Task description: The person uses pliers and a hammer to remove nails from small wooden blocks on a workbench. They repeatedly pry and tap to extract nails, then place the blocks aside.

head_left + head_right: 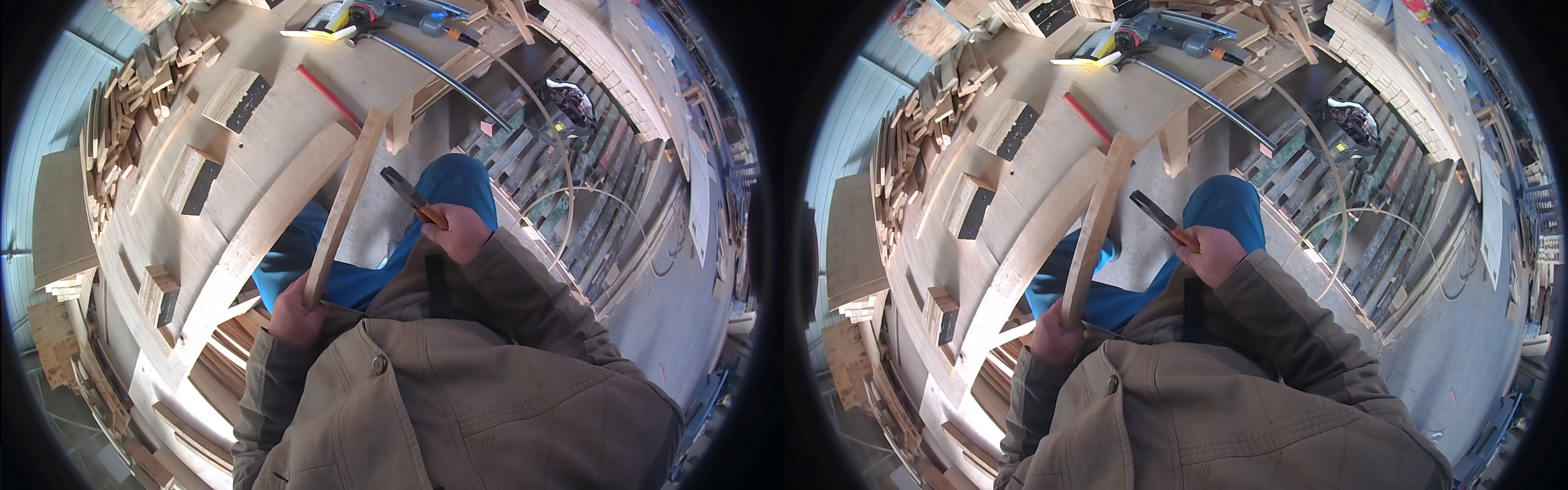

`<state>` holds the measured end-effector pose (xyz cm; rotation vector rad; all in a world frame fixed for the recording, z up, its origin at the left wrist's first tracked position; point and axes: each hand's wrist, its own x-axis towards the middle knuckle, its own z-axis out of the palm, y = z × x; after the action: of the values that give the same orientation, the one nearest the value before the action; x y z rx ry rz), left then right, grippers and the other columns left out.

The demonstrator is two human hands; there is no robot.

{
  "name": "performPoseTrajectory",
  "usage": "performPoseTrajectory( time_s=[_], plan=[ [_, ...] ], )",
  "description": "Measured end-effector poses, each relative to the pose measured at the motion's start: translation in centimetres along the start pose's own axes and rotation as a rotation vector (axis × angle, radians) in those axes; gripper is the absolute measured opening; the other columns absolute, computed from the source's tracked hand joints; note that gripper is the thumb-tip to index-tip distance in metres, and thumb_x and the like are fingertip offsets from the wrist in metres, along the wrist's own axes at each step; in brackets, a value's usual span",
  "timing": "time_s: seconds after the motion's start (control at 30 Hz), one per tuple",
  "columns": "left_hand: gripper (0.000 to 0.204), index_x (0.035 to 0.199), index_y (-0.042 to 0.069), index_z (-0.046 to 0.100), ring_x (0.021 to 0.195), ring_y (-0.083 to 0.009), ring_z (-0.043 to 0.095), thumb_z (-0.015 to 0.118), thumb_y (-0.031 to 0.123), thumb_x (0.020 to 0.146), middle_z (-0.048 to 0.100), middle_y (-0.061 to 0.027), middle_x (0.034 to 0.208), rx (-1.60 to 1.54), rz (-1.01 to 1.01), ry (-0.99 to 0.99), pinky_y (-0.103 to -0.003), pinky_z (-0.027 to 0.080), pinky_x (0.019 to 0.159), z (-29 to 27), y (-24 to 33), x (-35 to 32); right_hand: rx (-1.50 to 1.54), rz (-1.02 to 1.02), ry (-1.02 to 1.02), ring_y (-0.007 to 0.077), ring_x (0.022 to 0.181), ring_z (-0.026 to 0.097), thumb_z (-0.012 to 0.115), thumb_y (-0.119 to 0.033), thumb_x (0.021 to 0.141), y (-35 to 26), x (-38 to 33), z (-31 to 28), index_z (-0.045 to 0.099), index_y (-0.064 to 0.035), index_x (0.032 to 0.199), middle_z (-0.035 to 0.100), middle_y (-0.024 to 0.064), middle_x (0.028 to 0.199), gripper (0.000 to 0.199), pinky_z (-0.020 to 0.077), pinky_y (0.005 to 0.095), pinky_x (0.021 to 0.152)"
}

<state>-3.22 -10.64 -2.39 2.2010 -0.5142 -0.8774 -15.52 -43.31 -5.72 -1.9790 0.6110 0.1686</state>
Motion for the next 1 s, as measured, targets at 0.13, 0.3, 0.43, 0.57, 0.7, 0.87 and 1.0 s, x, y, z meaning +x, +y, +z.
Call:
performPoseTrajectory(
  time_s=[0.13, 0.3, 0.43, 0.57, 0.7, 0.87, 1.0],
  plan=[
    [0.063, 0.140, 0.005, 0.064, 0.096, -0.0343, 0.074, 0.062, -0.003, 0.078, 0.074, -0.0175, 0.102, 0.009, 0.093, 0.004, -0.040, 0.058, 0.088, 0.0, -0.2, 0.0, -0.136, -0.018, 0.108, 0.0407, 0.095, 0.070, 0.075, -0.024, 0.094, 0.2, 0.6, 0.1, 0.074, -0.0023, 0.114, 0.073, 0.0215, 0.096, 0.030, 0.0535, 0.0462, 0.084],
    [0.062, 0.139, 0.006, 0.065, 0.097, -0.0373, 0.074, 0.063, -0.002, 0.077, 0.075, -0.0194, 0.103, 0.051, 0.109, 0.013, -0.042, 0.058, 0.088, 0.0, -0.5, -0.2, -0.227, 0.040, 0.183, 0.0415, 0.100, 0.069, 0.076, -0.026, 0.093, 0.7, 1.5, 0.0, 0.072, -0.0029, 0.116, 0.072, 0.0199, 0.104, 0.033, 0.0535, 0.0486, 0.087],
    [0.056, 0.134, 0.006, 0.067, 0.097, -0.0376, 0.074, 0.063, 0.000, 0.078, 0.075, -0.0185, 0.102, 0.052, 0.095, 0.002, -0.043, 0.058, 0.088, 0.2, -0.6, 0.1, -0.243, -0.106, 0.130, 0.0407, 0.102, 0.068, 0.076, -0.027, 0.093, 1.0, 1.5, 0.0, 0.071, -0.0041, 0.121, 0.069, 0.0177, 0.109, 0.036, 0.0529, 0.0477, 0.088],
    [0.048, 0.127, 0.004, 0.068, 0.096, -0.0367, 0.074, 0.063, 0.001, 0.079, 0.076, -0.0183, 0.101, 0.028, 0.081, 0.000, -0.042, 0.057, 0.087, -0.1, -0.6, 0.0, -0.212, -0.081, 0.118, 0.0400, 0.101, 0.067, 0.076, -0.028, 0.093, 1.1, 1.8, 0.3, 0.070, -0.0048, 0.123, 0.068, 0.0175, 0.108, 0.038, 0.0531, 0.0464, 0.088],
    [0.042, 0.122, 0.003, 0.068, 0.093, -0.0306, 0.074, 0.063, 0.002, 0.081, 0.076, -0.0156, 0.098, -0.022, 0.022, -0.045, -0.039, 0.057, 0.086, -0.4, -0.6, -0.1, -0.269, -0.114, 0.117, 0.0399, 0.101, 0.067, 0.077, -0.028, 0.092, 1.4, 1.7, 0.4, 0.070, -0.0044, 0.123, 0.068, 0.0184, 0.108, 0.039, 0.0524, 0.0462, 0.089],
    [0.033, 0.114, 0.002, 0.069, 0.092, -0.0206, 0.070, 0.063, 0.002, 0.081, 0.074, -0.0085, 0.095, -0.163, -0.023, -0.105, -0.035, 0.055, 0.086, -0.8, -1.5, 0.2, -0.148, -0.063, 0.142, 0.0408, 0.101, 0.067, 0.077, -0.025, 0.091, 1.4, 1.7, 0.0, 0.069, -0.0014, 0.124, 0.069, 0.0201, 0.105, 0.041, 0.0516, 0.0454, 0.089],
    [0.030, 0.111, 0.002, 0.069, 0.095, -0.0174, 0.069, 0.064, 0.000, 0.081, 0.074, -0.0067, 0.099, -0.206, -0.051, -0.160, -0.034, 0.054, 0.087, -0.8, -2.5, 0.6, -0.211, -0.124, 0.140, 0.0412, 0.101, 0.067, 0.076, -0.025, 0.092, 1.1, 1.6, -0.6, 0.069, -0.0004, 0.122, 0.069, 0.0211, 0.106, 0.039, 0.0514, 0.0452, 0.088]
  ],
)
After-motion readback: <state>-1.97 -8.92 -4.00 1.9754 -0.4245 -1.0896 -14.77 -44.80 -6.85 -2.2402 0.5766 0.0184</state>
